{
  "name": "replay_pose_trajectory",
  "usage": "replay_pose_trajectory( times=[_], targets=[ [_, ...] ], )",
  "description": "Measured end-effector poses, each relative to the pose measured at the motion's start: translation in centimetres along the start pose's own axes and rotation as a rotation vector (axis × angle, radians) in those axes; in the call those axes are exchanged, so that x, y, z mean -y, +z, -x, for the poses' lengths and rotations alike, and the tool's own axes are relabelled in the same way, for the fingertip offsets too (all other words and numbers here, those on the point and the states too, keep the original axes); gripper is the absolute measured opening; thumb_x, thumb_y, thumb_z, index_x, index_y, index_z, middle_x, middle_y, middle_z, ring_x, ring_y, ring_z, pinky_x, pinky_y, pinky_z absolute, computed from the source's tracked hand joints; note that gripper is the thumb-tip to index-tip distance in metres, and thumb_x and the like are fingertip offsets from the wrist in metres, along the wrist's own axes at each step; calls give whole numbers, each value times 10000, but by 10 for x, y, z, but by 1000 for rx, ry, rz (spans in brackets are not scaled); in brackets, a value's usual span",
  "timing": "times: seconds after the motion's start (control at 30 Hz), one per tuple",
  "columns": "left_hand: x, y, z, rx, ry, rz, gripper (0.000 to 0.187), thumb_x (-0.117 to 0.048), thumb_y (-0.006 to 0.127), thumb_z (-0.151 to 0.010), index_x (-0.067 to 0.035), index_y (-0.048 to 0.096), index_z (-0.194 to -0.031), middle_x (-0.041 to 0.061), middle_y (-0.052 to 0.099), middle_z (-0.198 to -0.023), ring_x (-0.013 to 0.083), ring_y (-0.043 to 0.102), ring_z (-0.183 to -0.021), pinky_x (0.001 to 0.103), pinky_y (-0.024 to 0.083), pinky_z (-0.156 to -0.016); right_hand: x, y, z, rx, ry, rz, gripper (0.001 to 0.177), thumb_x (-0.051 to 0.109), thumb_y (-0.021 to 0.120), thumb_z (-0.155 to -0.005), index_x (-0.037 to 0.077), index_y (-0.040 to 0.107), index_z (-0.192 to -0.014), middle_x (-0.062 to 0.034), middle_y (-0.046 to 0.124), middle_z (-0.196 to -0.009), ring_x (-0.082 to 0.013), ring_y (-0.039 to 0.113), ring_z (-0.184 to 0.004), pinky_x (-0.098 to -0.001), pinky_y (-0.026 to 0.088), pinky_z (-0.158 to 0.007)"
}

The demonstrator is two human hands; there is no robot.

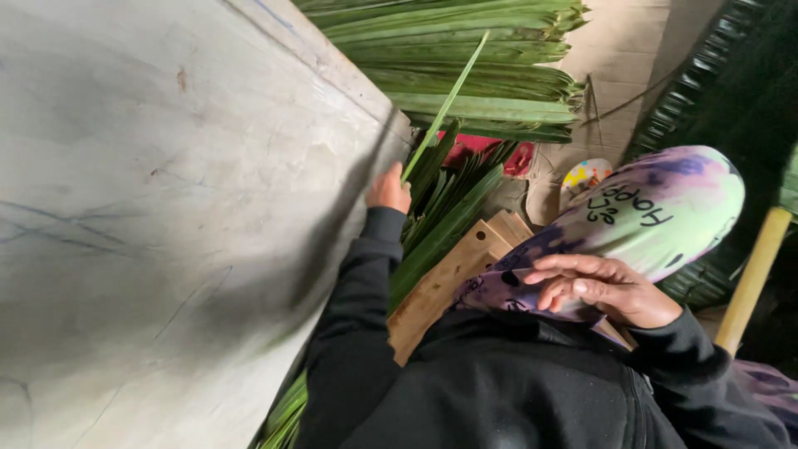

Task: Weave and secure palm leaves onto a wooden rod to create a thatched panel

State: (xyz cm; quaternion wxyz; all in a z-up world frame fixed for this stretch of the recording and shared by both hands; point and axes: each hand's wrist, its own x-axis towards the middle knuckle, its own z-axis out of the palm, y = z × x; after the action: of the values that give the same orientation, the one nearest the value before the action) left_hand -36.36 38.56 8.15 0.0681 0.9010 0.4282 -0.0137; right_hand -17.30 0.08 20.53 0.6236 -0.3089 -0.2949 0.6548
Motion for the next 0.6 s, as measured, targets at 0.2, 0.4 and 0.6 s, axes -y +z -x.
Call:
replay_pose_trajectory(
  times=[0.2,0.4,0.6],
  targets=[
    [25,136,-16,88,-82,-38,378,-288,851,-803,-52,661,-1028,202,632,-1067,435,654,-870,542,532,-825,-6,-4,3,14,-19,-26,492,136,573,-1003,-60,507,-1450,-259,657,-1369,-323,737,-1027,-433,568,-923],
    [51,146,-45,210,-208,67,239,-122,770,-755,13,723,-946,221,714,-977,437,699,-884,489,580,-811,-4,-1,4,-53,-1,-9,447,126,571,-1002,-55,555,-1411,-255,681,-1336,-310,752,-975,-402,589,-865],
    [85,98,-43,397,-200,435,646,-304,955,-657,100,682,-1081,227,730,-994,364,714,-871,395,582,-841,117,94,1,-613,104,550,370,56,611,-887,-16,712,-1235,-119,783,-1223,-225,745,-1037,-343,567,-910]
  ],
)
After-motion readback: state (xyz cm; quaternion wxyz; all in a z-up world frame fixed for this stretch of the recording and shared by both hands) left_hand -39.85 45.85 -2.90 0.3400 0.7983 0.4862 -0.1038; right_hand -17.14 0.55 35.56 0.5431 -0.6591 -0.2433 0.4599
